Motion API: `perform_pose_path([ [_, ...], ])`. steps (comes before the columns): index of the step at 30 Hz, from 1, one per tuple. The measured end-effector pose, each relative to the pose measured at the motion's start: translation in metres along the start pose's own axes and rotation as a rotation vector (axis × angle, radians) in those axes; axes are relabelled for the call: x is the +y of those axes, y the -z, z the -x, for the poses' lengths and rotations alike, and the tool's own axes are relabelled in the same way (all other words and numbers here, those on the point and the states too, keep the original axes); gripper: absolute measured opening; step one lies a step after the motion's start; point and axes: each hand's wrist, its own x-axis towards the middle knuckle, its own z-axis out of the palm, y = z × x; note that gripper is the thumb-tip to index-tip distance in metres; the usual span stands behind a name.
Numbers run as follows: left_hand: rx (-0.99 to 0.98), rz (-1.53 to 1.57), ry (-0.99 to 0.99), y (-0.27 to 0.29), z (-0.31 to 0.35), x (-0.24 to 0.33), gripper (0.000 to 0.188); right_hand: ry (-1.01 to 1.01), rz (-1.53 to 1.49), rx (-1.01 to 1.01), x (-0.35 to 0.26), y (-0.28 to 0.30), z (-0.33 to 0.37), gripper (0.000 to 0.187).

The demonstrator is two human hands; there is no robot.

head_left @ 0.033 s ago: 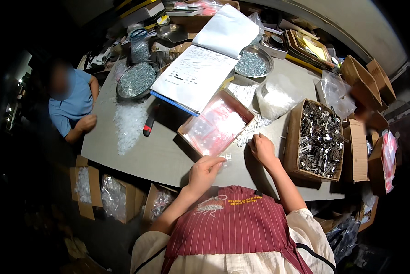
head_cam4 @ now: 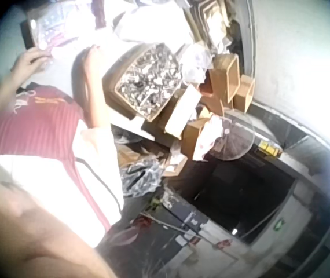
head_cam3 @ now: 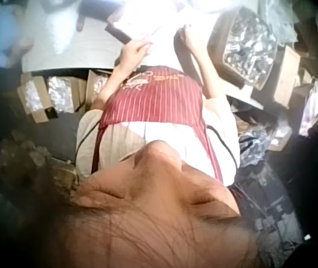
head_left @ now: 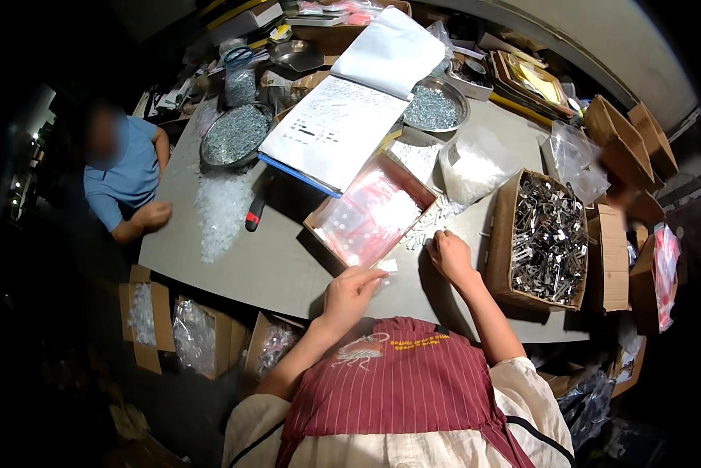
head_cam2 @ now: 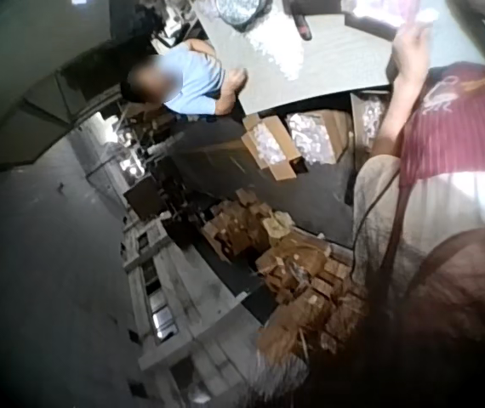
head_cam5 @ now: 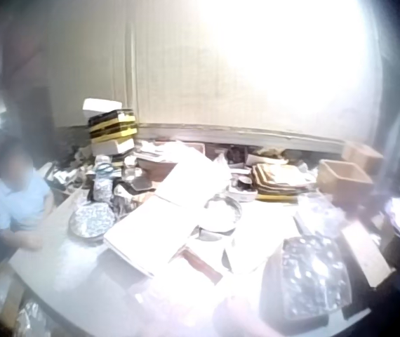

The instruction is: The person sorts small metallic parts from a cardboard box into a pink plastic tray, handling them one by one. They occasionally flip pages in a notebook on the table while continuing to pick and place the parts.

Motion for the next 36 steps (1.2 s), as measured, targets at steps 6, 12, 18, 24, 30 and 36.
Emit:
perform_pose_path([
  [6,0.031,-0.186,-0.135,-0.012,-0.004,0.001,0.012,0.163,0.367,0.026,0.003,-0.009,0.027,0.008],
  [12,0.010,-0.056,-0.125,-0.017,-0.020,0.029,0.016,0.191,-0.266,0.015,-0.008,0.053,0.023,0.009],
  [18,-0.046,-0.104,-0.371,-0.033,-0.024,0.032,0.018,0.349,-0.612,0.306,-0.043,0.106,0.042,0.010],
  [24,-0.094,-0.203,-0.470,-0.042,-0.030,0.043,0.028,0.529,-0.380,0.297,-0.044,0.125,0.056,0.022],
  [30,-0.171,-0.169,-0.507,-0.049,-0.036,0.045,0.042,0.474,-0.317,0.206,-0.037,0.137,0.072,0.031],
  [36,-0.197,-0.234,-0.539,-0.053,-0.034,0.053,0.058,0.300,-0.257,-0.299,-0.048,0.151,0.084,0.061],
])
